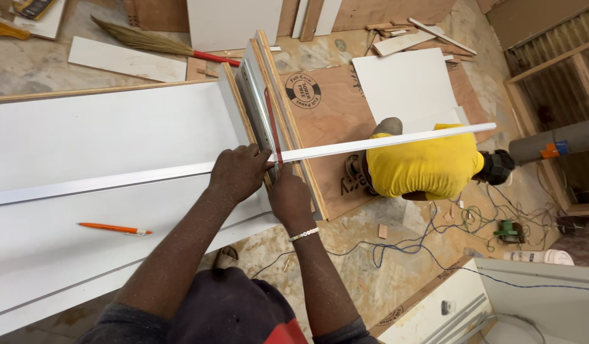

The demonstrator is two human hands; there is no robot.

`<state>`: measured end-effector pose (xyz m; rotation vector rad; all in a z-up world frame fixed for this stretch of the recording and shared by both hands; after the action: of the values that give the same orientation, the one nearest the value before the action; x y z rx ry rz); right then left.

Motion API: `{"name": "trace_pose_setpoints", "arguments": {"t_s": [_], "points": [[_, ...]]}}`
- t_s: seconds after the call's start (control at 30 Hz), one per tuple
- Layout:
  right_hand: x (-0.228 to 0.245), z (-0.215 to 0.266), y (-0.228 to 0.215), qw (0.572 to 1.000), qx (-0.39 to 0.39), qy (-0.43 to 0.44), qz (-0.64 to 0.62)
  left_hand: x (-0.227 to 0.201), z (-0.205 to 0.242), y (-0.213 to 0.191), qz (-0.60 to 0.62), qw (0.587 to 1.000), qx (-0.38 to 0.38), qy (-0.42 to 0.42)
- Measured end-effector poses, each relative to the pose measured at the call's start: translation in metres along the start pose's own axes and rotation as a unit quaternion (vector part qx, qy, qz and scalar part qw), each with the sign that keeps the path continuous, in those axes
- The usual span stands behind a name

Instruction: The person holds a metal trim piece against a stack of wood and cuts it with a hacksaw.

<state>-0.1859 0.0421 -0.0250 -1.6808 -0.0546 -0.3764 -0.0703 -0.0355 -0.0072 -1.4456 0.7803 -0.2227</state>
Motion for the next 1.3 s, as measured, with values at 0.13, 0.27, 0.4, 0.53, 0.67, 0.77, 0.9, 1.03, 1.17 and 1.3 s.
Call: {"name": "trace_pose_setpoints", "arguments": {"t_s": [0.13,0.27,0.4,0.53,0.67,0.77,0.9,1.03,1.17,1.3], "points": [[-0.026,0.092,0.036,0.997,-0.036,-0.058,-0.035,0.026,-0.017,0.000,-0.002,0.994,0.074,-0.086],[-0.078,0.222,0.057,0.995,0.075,0.058,0.025,0.041,-0.047,-0.015,-0.006,0.999,0.019,-0.043],[-0.077,0.245,-0.003,0.981,0.072,0.176,-0.034,0.025,-0.020,-0.006,0.029,0.998,0.047,-0.039],[-0.008,0.128,-0.039,0.989,-0.071,-0.038,-0.122,0.016,-0.007,-0.016,0.035,0.995,0.077,-0.051],[0.009,0.060,-0.024,0.993,-0.006,0.028,-0.113,0.009,0.003,-0.016,0.012,0.992,0.110,-0.054],[0.007,0.054,-0.015,0.993,-0.013,0.014,-0.120,0.005,0.004,-0.013,0.029,0.994,0.089,-0.050],[0.004,0.063,-0.018,0.984,-0.060,-0.019,-0.167,0.010,0.004,-0.012,0.033,0.998,0.049,-0.028],[0.005,0.070,-0.039,0.973,-0.056,0.027,-0.223,0.009,0.009,-0.016,0.013,0.997,0.058,-0.044],[0.006,0.072,-0.050,0.960,-0.038,0.076,-0.267,0.003,0.007,-0.017,-0.040,0.992,0.109,-0.056],[-0.005,0.070,-0.034,0.977,-0.083,0.027,-0.196,0.006,0.005,-0.015,-0.011,0.998,0.059,-0.032]]}}
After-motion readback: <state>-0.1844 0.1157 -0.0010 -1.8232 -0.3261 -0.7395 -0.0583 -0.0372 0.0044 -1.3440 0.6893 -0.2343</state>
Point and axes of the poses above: each hand's wrist, its own z-axis away from the middle knuckle, its own y-axis out of the palm, x = y × z, the point moved 5 cm from there along -z, towards the middle knuckle, and after that the axes turned 7 degrees about -y, right-handed, at the moved point
